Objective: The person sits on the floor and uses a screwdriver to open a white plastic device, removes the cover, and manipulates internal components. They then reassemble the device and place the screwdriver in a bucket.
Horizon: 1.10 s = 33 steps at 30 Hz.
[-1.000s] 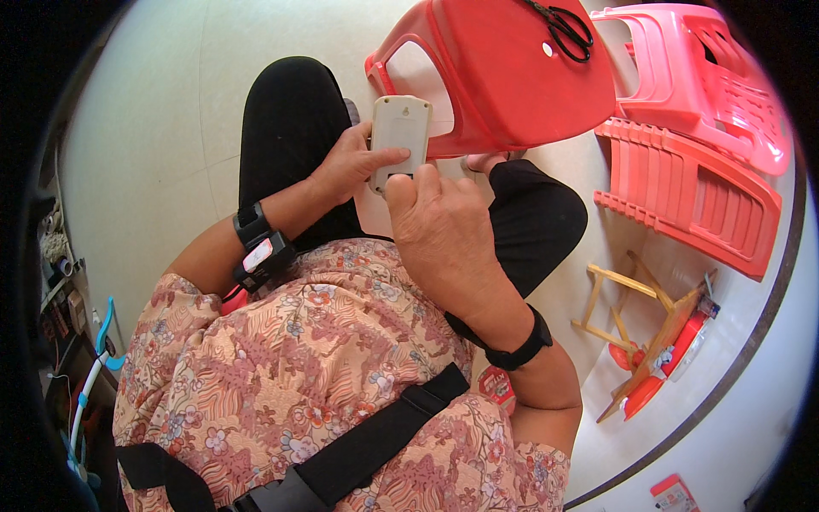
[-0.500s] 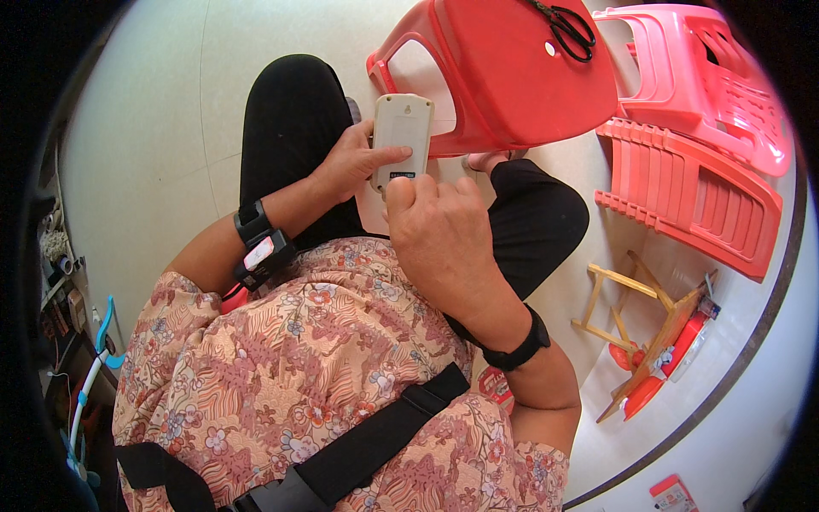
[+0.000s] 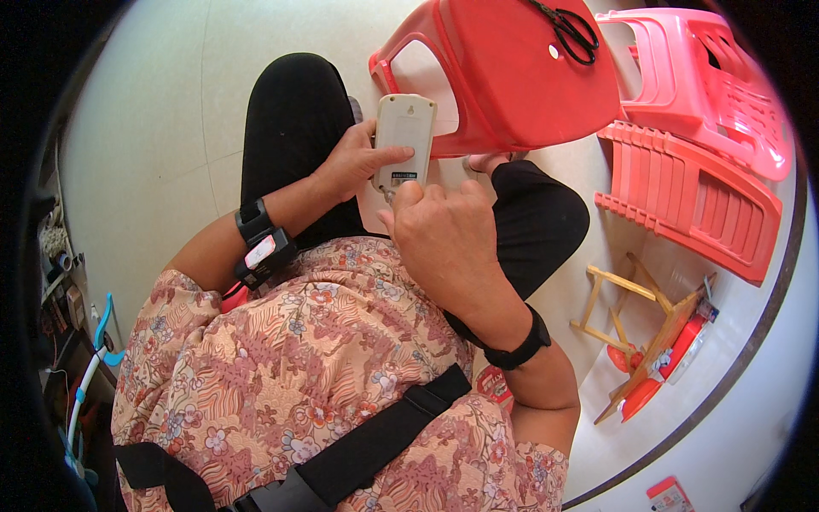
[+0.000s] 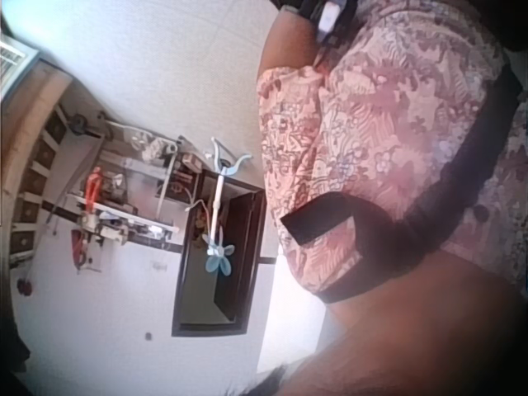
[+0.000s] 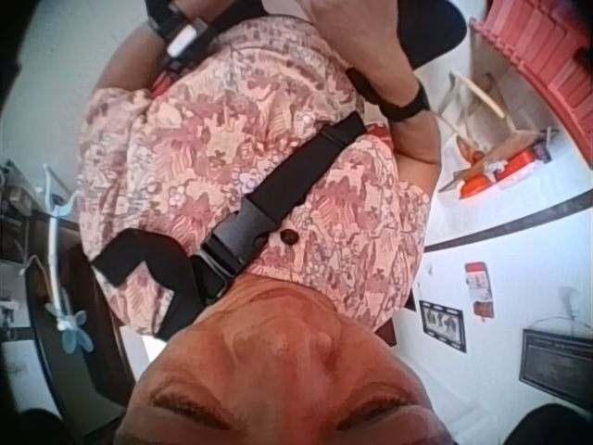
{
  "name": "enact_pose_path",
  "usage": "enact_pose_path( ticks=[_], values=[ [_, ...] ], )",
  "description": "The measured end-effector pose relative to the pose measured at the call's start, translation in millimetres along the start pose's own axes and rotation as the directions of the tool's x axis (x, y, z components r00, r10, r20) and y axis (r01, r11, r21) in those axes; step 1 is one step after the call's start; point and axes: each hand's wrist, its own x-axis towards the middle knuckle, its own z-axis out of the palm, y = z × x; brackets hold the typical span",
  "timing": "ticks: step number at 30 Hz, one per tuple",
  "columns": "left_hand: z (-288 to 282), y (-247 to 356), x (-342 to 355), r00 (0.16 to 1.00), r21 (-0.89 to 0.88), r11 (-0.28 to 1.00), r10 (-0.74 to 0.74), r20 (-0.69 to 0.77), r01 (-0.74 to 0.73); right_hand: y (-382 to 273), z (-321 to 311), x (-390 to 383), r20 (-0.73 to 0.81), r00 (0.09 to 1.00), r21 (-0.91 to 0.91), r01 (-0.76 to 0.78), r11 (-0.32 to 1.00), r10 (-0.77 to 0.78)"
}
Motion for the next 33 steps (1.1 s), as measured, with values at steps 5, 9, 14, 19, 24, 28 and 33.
enact_pose_path(
  ticks=[5,9,14,19,24,28,33],
  values=[
    [1.5,2.1,-1.6,1.0,0.013,1.0,-0.021,-0.022,0.022,3.6,1.5,2.4,-0.14,0.99,0.029,0.017,0.999,-0.013],
    [1.1,1.5,-1.0,1.0,0.011,1.0,-0.005,0.007,0.005,5.1,5.3,5.0,-0.176,0.983,0.052,0.071,0.996,-0.061],
    [0.8,0.1,-0.9,1.0,0.016,1.0,-0.004,0.009,0.004,3.6,6.4,3.0,-0.095,0.996,0.005,0.002,1.0,-0.002],
    [1.4,2.1,-2.2,1.0,0.015,1.0,-0.023,-0.005,0.023,3.9,5.7,1.3,-0.139,0.99,0.023,0.019,1.0,-0.016],
    [2.7,2.8,-2.9,1.0,0.02,1.0,-0.014,-0.004,0.014,3.9,5.8,3.9,-0.128,0.991,0.028,0.04,0.999,-0.036],
    [1.2,3.2,-2.8,1.0,0.021,1.0,-0.009,0.005,0.009,5.4,3.5,1.8,-0.071,0.996,0.079,-0.04,0.996,0.046],
    [3.4,4.7,-3.4,1.0,0.004,1.0,-0.007,0.015,0.007,4.4,1.4,2.1,-0.081,0.986,0.085,-0.142,0.986,0.149]
  ],
)
